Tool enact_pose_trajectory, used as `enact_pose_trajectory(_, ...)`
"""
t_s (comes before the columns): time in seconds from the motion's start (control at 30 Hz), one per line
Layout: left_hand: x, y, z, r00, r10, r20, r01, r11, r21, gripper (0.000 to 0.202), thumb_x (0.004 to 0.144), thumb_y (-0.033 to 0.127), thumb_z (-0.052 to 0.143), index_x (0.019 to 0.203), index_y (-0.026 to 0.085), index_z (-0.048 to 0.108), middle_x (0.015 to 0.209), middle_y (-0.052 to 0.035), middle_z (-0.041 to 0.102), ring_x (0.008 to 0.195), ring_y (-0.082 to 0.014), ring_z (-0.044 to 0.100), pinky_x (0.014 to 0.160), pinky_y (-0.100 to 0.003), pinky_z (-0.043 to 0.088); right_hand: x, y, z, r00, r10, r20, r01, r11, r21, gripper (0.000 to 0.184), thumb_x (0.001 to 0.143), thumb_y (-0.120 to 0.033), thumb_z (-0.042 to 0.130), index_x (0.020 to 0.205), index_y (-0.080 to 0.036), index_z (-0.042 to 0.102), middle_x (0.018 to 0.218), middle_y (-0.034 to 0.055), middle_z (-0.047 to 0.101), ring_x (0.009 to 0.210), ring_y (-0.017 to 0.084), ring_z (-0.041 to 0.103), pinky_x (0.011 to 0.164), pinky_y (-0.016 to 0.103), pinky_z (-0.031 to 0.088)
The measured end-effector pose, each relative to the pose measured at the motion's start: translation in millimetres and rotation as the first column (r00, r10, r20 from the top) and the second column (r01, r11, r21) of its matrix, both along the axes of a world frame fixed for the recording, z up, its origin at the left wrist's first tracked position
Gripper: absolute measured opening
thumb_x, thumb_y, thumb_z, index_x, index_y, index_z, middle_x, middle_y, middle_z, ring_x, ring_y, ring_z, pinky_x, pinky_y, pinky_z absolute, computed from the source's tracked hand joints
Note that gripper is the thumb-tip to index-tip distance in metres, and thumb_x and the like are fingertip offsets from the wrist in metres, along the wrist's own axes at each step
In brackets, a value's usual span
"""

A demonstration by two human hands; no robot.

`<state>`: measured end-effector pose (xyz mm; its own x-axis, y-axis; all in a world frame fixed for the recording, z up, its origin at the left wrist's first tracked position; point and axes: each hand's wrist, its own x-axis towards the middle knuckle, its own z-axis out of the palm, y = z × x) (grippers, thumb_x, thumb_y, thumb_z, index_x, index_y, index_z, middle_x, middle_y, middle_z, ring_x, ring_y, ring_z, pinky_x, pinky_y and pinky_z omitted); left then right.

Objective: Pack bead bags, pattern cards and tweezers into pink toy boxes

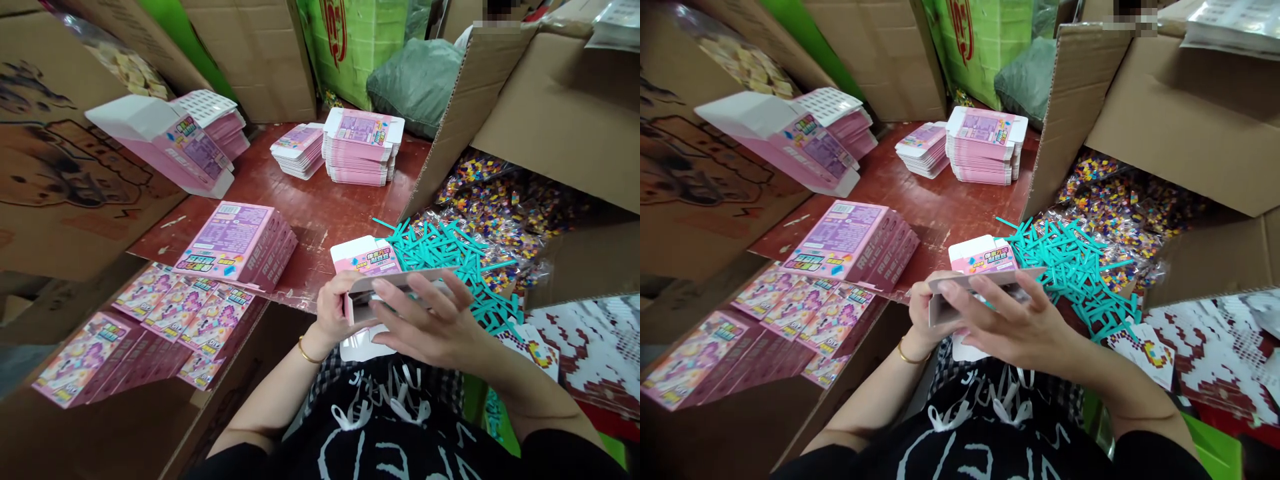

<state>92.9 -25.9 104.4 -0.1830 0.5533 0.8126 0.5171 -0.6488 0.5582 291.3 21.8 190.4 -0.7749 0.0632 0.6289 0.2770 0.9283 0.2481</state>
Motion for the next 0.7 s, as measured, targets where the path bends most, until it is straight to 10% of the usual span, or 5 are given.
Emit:
enact_pose_trajectory(0.33,-3,-5,1.3,0.998,0.022,0.062,-0.023,1.000,0.002,0.068,0.060,0.045,0.092,0.110,0.024,0.052,0.095,-0.0018,0.069,0.079,-0.0186,0.070,0.069,-0.031,0.058,19,-4,-6.6,0.975,-0.206,-0.085,0.198,0.976,-0.092,0.037,0.098,-0.056,0.067,0.118,-0.026,0.066,0.142,0.0042,0.051,0.147,0.032,0.017,0.125,0.049,0.006)
enact_pose_trajectory(0.5,-2,9,-15.6,0.933,0.335,0.134,-0.333,0.942,-0.031,0.077,0.056,0.071,0.081,0.106,0.020,0.053,0.091,-0.0005,0.057,0.074,-0.0176,0.064,0.067,-0.033,0.055,17,19,-34.3,0.934,-0.128,-0.334,0.007,0.940,-0.342,0.039,0.093,-0.044,0.076,0.128,-0.038,0.059,0.153,-0.0005,0.034,0.142,0.040,0.029,0.115,0.063,0.031)
enact_pose_trajectory(0.7,-19,36,-37.8,0.979,0.204,0.022,-0.206,0.973,0.104,0.053,0.081,0.058,0.071,0.115,0.025,0.049,0.100,-0.0037,0.057,0.087,-0.0180,0.063,0.073,-0.033,0.054,-9,56,-88.4,0.851,0.008,-0.525,-0.399,0.660,-0.637,0.028,0.101,-0.041,0.066,0.125,-0.027,0.064,0.106,0.0070,0.068,0.090,0.025,0.069,0.079,0.038,0.062)
